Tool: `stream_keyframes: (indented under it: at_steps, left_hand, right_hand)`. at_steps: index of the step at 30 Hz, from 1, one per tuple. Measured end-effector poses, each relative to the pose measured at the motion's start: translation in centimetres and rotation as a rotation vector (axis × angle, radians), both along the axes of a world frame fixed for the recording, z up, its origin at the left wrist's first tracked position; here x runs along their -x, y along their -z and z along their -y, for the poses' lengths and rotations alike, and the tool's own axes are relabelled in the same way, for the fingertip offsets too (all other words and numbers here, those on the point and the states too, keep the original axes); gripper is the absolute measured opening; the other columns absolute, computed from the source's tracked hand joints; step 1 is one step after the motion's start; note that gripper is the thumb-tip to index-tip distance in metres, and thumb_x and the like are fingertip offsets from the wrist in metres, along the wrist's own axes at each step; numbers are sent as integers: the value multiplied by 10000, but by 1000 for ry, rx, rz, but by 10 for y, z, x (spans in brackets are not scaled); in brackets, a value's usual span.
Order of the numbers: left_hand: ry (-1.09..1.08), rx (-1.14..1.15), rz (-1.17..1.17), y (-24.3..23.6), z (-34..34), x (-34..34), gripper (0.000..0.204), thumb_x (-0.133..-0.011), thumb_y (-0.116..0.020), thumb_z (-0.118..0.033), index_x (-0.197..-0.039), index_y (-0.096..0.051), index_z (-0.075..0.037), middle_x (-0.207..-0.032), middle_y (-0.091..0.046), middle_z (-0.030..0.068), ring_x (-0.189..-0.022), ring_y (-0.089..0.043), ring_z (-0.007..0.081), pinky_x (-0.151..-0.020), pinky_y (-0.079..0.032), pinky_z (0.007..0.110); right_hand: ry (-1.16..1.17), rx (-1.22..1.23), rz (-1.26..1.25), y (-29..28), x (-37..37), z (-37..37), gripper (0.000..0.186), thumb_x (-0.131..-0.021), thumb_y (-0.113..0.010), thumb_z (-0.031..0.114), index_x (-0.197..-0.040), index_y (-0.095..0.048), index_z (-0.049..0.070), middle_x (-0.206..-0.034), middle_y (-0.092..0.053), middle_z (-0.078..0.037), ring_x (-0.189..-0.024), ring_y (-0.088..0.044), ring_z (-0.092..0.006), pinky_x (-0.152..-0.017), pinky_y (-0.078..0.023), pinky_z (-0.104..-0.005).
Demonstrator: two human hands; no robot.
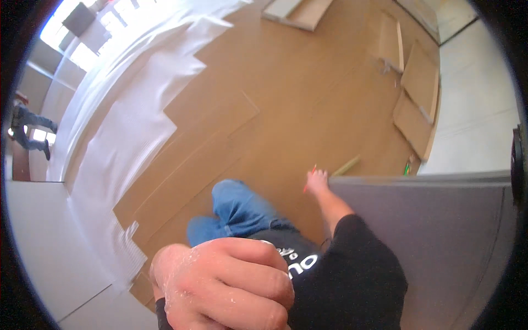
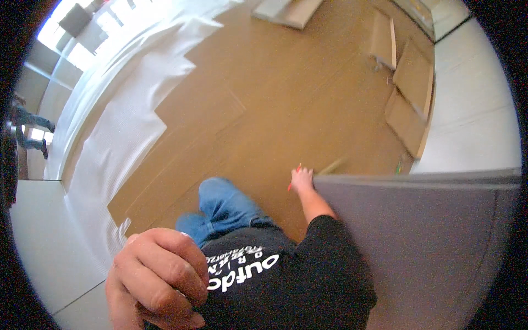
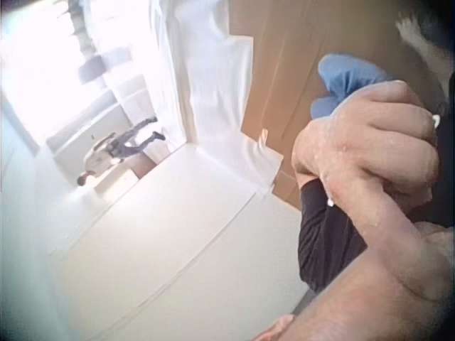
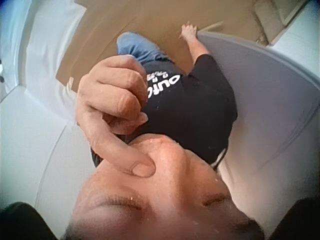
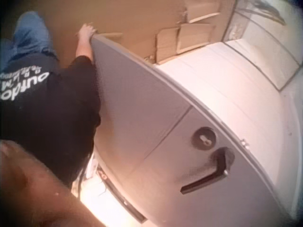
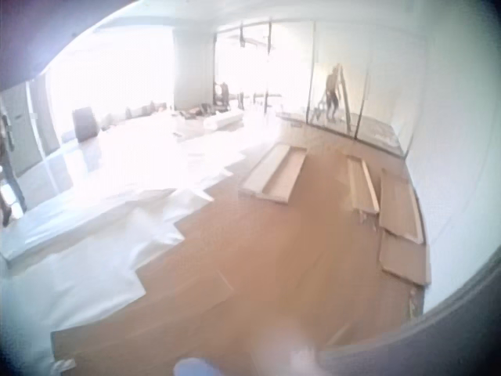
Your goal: The person marks flooring planks with a pencil and a square, carries them to a table saw, and makes cuts before returning to place the planks on the floor.
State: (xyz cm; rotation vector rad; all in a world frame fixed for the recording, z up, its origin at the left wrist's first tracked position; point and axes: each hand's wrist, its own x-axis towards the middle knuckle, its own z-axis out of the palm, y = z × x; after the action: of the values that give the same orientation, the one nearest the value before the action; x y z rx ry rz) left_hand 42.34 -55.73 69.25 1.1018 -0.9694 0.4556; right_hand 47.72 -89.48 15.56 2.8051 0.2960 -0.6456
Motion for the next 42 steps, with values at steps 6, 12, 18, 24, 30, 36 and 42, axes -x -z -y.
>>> stream_keyframes:
  at_steps: [6,12,18,24,30,36,42]
  left_hand:
    - [263,101,-197,60,16,-36,455,-809,-555,123,-973,-755,-252,-634,-497,-29,-545,-457,128,-549,-353,271]
    - [374,112,-412,106,42,-158,371,-843,-583,75,-1007,-746,-215,-695,-554,7,-584,-500,154,-573,-389,296]
    - [292,-158,-1088,192,10,-252,88,-796,-660,-65,-771,-583,-31,-630,-533,56,-547,-507,209,-539,-421,336]
    - [-116,-315,-1526,302,-63,-276,499,-869,-639,-65,-1352,-530,-4,-816,-483,6,-759,-514,133,-677,-448,287]
    - [89,-674,-1577,405,-26,-377,477,-896,-606,-46,-1362,-531,18,-845,-499,0,-796,-518,108,-759,-467,263]
    - [43,-1117,-1233,585,30,-551,452,-954,-590,-126,-1394,-550,-26,-879,-562,5,-786,-516,114,-764,-471,277]
    - [-388,-1583,-480,711,96,-764,477,-995,-576,-279,-1427,-523,-85,-1437,-529,232,-1365,-474,366,-1116,-404,457]
  right_hand:
    - [614,110,111,28,-27,-13,486,-946,-556,294,-1385,-509,90,-1428,-509,-243,-1346,-455,-401,-1110,-306,-583]
    - [1371,26,157,81,-125,-23,581,-1002,-474,287,-1491,-357,-2,-1568,-281,-332,-1415,-318,-530,-1167,-186,-655]
    - [1793,112,-294,152,-109,219,507,-982,-541,288,-1394,-461,4,-1395,-527,-224,-1242,-584,-305,-1014,-480,-515]
    - [1762,-46,113,79,-196,46,391,-913,-647,230,-1212,-580,-12,-1221,-649,-250,-1114,-660,-389,-939,-537,-482]
    - [1540,-319,316,97,-334,98,253,-941,-599,242,-1094,-595,41,-1105,-687,-228,-1035,-674,-407,-865,-533,-517]
    - [1328,-201,575,98,-440,149,487,-970,-588,428,-1279,-555,53,-1289,-616,-254,-1235,-556,-431,-1007,-462,-509]
    - [1215,-53,898,158,-402,236,528,-956,-639,348,-1364,-460,63,-1498,-422,-273,-1370,-404,-448,-1125,-270,-611]
